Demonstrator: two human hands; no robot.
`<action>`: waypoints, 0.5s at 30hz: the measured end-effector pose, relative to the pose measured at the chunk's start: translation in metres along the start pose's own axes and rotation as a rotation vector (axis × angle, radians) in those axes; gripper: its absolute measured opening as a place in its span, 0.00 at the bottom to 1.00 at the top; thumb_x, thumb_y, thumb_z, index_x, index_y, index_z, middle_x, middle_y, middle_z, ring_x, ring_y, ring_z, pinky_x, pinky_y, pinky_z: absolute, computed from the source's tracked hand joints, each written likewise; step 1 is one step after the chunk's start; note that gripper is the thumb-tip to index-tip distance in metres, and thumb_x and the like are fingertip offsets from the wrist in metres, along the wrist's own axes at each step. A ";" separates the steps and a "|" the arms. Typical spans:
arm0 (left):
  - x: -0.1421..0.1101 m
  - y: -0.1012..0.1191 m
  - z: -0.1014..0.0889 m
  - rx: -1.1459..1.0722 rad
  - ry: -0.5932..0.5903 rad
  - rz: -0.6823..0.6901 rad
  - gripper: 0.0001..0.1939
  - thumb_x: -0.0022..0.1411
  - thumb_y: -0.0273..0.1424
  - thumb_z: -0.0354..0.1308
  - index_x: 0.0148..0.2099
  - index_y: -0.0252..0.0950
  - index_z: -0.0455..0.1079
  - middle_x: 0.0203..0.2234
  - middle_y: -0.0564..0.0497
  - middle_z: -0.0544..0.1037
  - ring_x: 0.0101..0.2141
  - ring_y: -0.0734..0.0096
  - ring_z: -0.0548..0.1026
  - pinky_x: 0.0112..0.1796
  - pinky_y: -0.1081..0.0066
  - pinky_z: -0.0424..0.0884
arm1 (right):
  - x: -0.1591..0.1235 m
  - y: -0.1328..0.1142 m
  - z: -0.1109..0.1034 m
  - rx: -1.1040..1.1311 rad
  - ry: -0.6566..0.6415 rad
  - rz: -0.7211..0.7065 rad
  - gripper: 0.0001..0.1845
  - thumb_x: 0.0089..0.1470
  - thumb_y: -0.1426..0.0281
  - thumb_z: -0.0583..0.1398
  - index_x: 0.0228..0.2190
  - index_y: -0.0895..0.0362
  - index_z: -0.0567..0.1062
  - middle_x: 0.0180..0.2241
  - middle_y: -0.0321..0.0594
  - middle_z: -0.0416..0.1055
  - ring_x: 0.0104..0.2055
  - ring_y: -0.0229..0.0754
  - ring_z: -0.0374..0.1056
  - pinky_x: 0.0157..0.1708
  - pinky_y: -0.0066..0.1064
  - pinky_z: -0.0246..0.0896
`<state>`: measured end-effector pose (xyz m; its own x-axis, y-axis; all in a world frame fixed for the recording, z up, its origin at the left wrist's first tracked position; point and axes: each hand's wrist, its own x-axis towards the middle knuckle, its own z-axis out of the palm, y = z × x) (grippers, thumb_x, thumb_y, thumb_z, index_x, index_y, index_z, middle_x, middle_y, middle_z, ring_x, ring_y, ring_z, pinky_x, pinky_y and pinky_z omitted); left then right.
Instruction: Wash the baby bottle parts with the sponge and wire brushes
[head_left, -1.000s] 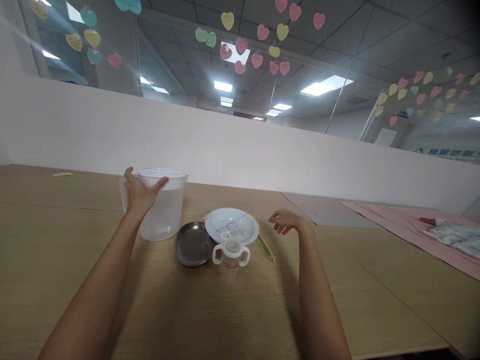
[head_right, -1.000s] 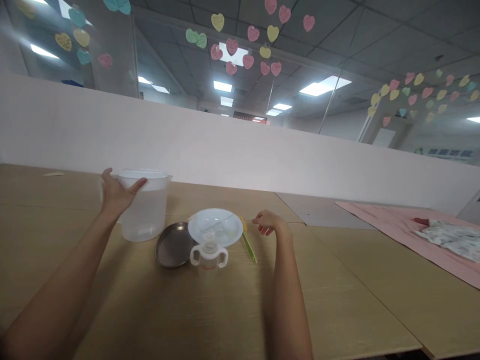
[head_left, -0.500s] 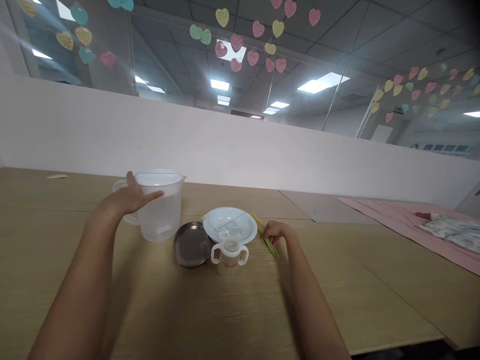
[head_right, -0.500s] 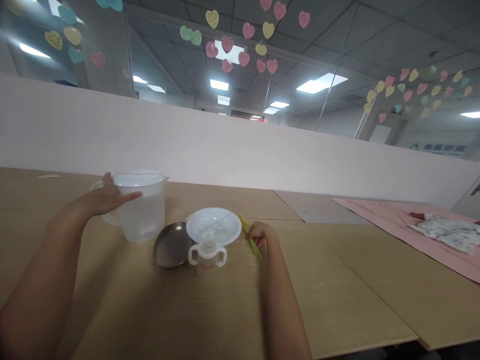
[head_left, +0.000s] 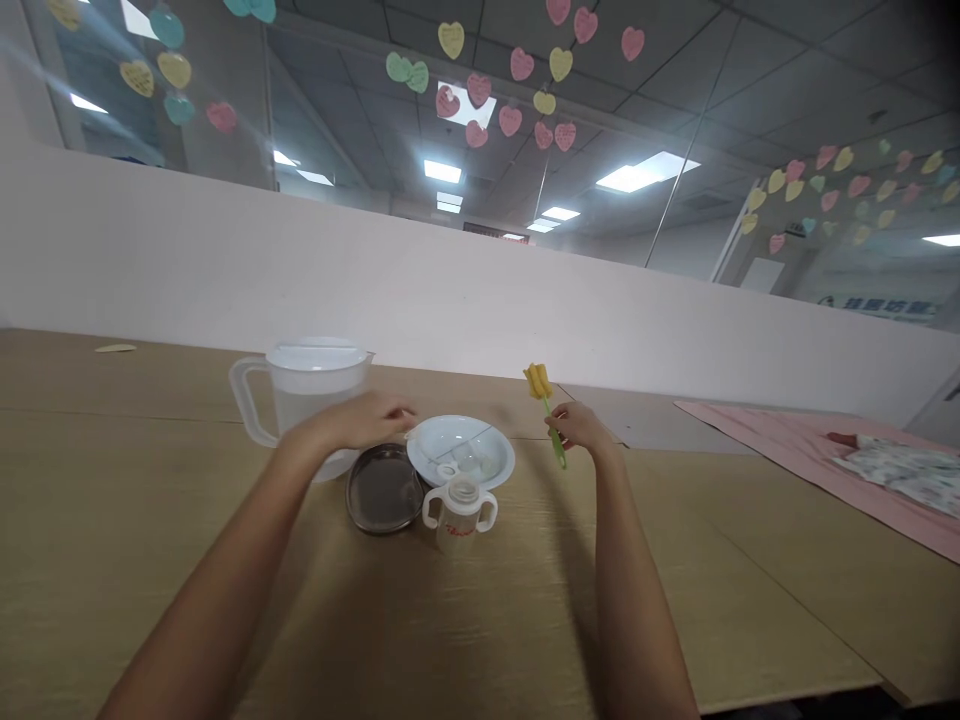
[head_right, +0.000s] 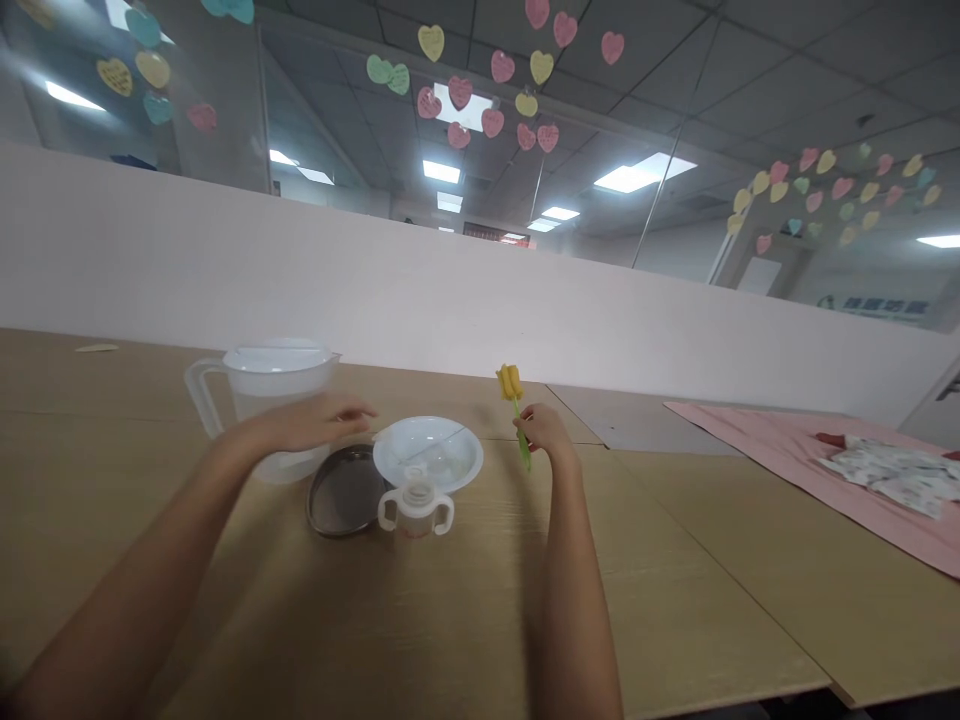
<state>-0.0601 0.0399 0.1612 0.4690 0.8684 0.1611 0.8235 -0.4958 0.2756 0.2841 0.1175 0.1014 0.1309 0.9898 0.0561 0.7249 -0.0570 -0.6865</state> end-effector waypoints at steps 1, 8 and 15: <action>0.011 -0.003 0.014 0.044 -0.054 0.026 0.20 0.59 0.40 0.43 0.46 0.39 0.69 0.40 0.51 0.76 0.38 0.66 0.72 0.38 0.72 0.66 | -0.003 -0.005 -0.001 0.008 0.008 -0.023 0.05 0.50 0.71 0.57 0.28 0.61 0.67 0.28 0.44 0.73 0.24 0.35 0.68 0.18 0.22 0.65; 0.051 -0.020 0.091 0.337 0.060 -0.030 0.16 0.59 0.35 0.45 0.38 0.37 0.74 0.37 0.40 0.74 0.42 0.58 0.68 0.43 0.61 0.60 | -0.015 -0.031 0.004 0.047 0.008 -0.150 0.05 0.50 0.71 0.57 0.26 0.60 0.68 0.26 0.42 0.72 0.22 0.34 0.66 0.17 0.22 0.63; 0.050 -0.025 0.097 0.417 0.112 -0.079 0.20 0.60 0.41 0.44 0.38 0.35 0.73 0.36 0.39 0.73 0.41 0.54 0.68 0.41 0.59 0.60 | -0.017 -0.035 0.004 0.028 0.028 -0.165 0.05 0.49 0.71 0.57 0.25 0.60 0.68 0.26 0.41 0.72 0.23 0.34 0.66 0.18 0.22 0.63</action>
<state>-0.0260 0.0959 0.0705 0.3808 0.8864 0.2634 0.9247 -0.3641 -0.1115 0.2539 0.1035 0.1215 0.0309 0.9815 0.1891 0.7187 0.1097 -0.6866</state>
